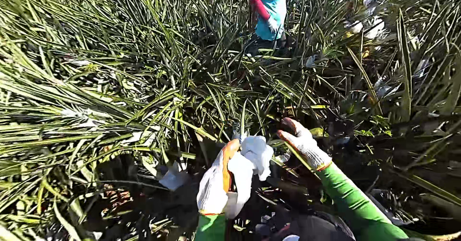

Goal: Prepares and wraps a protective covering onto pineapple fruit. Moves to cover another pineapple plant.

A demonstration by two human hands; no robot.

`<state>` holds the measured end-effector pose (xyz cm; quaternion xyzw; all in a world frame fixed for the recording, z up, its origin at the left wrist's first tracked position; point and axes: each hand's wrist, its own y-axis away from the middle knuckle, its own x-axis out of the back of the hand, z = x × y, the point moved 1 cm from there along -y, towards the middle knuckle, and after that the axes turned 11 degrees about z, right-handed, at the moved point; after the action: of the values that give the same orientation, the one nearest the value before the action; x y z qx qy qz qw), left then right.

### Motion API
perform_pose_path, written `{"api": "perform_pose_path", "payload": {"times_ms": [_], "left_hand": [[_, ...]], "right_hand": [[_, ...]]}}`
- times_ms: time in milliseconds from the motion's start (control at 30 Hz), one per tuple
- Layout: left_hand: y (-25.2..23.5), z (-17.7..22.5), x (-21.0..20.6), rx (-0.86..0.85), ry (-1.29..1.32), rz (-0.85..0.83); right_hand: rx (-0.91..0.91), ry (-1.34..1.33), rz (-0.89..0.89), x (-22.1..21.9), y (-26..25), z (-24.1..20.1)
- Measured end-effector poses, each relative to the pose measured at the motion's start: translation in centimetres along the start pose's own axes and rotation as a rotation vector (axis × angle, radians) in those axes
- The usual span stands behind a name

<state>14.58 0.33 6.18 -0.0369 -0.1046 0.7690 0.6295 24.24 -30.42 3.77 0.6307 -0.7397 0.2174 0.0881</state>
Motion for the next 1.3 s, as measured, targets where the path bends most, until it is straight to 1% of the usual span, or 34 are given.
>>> {"api": "perform_pose_path", "payload": {"times_ms": [33,67,100,133,200,233,267,300,333,367,400,433,467,533,567,600,633,700,733,767,800,833,867,900,967,1000,1033,1067,1133,1167,1200,1233,1267,1300], "left_hand": [[0.1,0.1,-0.4,-0.021,0.02,-0.037],[0.0,0.2,-0.7,-0.004,0.111,-0.022],[-0.3,0.3,-0.9,0.023,0.208,0.002],[-0.6,0.4,-0.8,0.045,0.295,0.006],[-0.8,1.1,-0.1,0.09,0.42,0.011],[-0.7,1.4,0.5,0.1,0.443,0.036],[-0.6,2.0,1.4,0.12,0.461,0.077],[-0.7,2.8,2.4,0.15,0.473,0.157],[-0.4,3.8,3.5,0.148,0.469,0.228],[0.4,5.1,4.8,0.103,0.474,0.274],[1.5,6.5,6.3,0.043,0.499,0.304],[2.6,8.0,7.7,-0.016,0.525,0.324],[3.7,9.5,8.9,-0.063,0.534,0.352],[5.9,11.9,10.4,-0.134,0.533,0.432],[6.9,12.8,10.8,-0.153,0.556,0.464],[8.0,13.4,11.1,-0.176,0.575,0.457],[8.9,13.8,11.4,-0.186,0.584,0.426],[10.7,14.0,11.9,-0.188,0.587,0.384],[11.6,14.0,11.9,-0.199,0.577,0.383],[12.3,14.1,11.9,-0.213,0.556,0.386],[12.9,14.3,12.0,-0.223,0.535,0.401],[13.3,14.6,11.9,-0.22,0.526,0.41],[13.7,15.0,11.8,-0.207,0.531,0.417],[13.9,15.4,11.7,-0.203,0.532,0.414],[13.9,16.1,11.3,-0.21,0.498,0.419],[13.6,16.4,10.8,-0.213,0.454,0.443],[13.3,16.3,10.4,-0.231,0.393,0.459],[12.8,16.0,10.1,-0.246,0.33,0.482],[11.6,15.2,9.7,-0.227,0.262,0.518],[11.3,14.9,9.6,-0.214,0.205,0.552],[11.4,14.9,9.3,-0.187,0.101,0.652],[11.7,15.0,8.9,-0.135,-0.052,0.84],[11.7,15.4,8.5,-0.063,-0.142,1.001],[11.9,15.6,8.6,-0.033,-0.113,1.078]], "right_hand": [[-0.07,-0.035,-0.069,-1.1,0.7,1.6],[-0.105,-0.077,-0.155,-2.1,1.6,2.4],[-0.109,-0.056,-0.269,-2.9,2.1,2.4],[-0.093,0.05,-0.39,-3.6,2.3,2.0],[-0.008,0.416,-0.578,-5.0,2.1,0.3],[0.068,0.57,-0.595,-5.7,2.1,-1.1],[0.188,0.647,-0.542,-6.3,2.3,-2.6],[0.331,0.62,-0.448,-6.9,2.5,-4.0],[0.459,0.518,-0.356,-7.5,2.7,-5.3],[0.528,0.401,-0.332,-8.2,2.8,-6.4],[0.543,0.333,-0.359,-9.3,2.7,-7.0],[0.512,0.352,-0.406,-10.6,2.3,-7.1],[0.46,0.43,-0.448,-12.0,1.4,-6.5],[0.339,0.64,-0.511,-15.1,-0.5,-3.7],[0.254,0.703,-0.55,-16.2,-1.3,-2.0],[0.181,0.755,-0.595,-16.7,-1.8,-0.6],[0.089,0.795,-0.668,-16.8,-2.3,-0.2],[-0.129,0.799,-0.867,-16.6,-3.6,-0.1],[-0.191,0.698,-0.837,-16.9,-4.2,2.0],[-0.247,0.531,-0.743,-17.2,-4.8,3.6],[-0.304,0.324,-0.624,-17.1,-5.4,3.9],[-0.364,0.084,-0.495,-16.9,-6.2,3.5],[-0.393,-0.129,-0.389,-16.3,-6.9,2.1],[-0.381,-0.306,-0.313,-15.3,-7.2,-0.2],[-0.255,-0.635,-0.26,-13.0,-6.7,-6.3],[-0.141,-0.748,-0.263,-12.1,-6.0,-9.6],[-0.011,-0.794,-0.27,-11.3,-4.9,-13.1],[0.129,-0.789,-0.283,-10.9,-3.6,-16.4],[0.435,-0.695,-0.343,-11.4,-0.5,-22.0],[0.617,-0.629,-0.426,-12.1,1.3,-24.0],[0.812,-0.598,-0.551,-13.1,3.3,-25.1],[0.999,-0.642,-0.678,-14.5,5.4,-25.6],[1.157,-0.669,-0.8,-15.6,7.2,-25.9],[1.253,-0.668,-0.907,-16.2,8.6,-25.9]]}}
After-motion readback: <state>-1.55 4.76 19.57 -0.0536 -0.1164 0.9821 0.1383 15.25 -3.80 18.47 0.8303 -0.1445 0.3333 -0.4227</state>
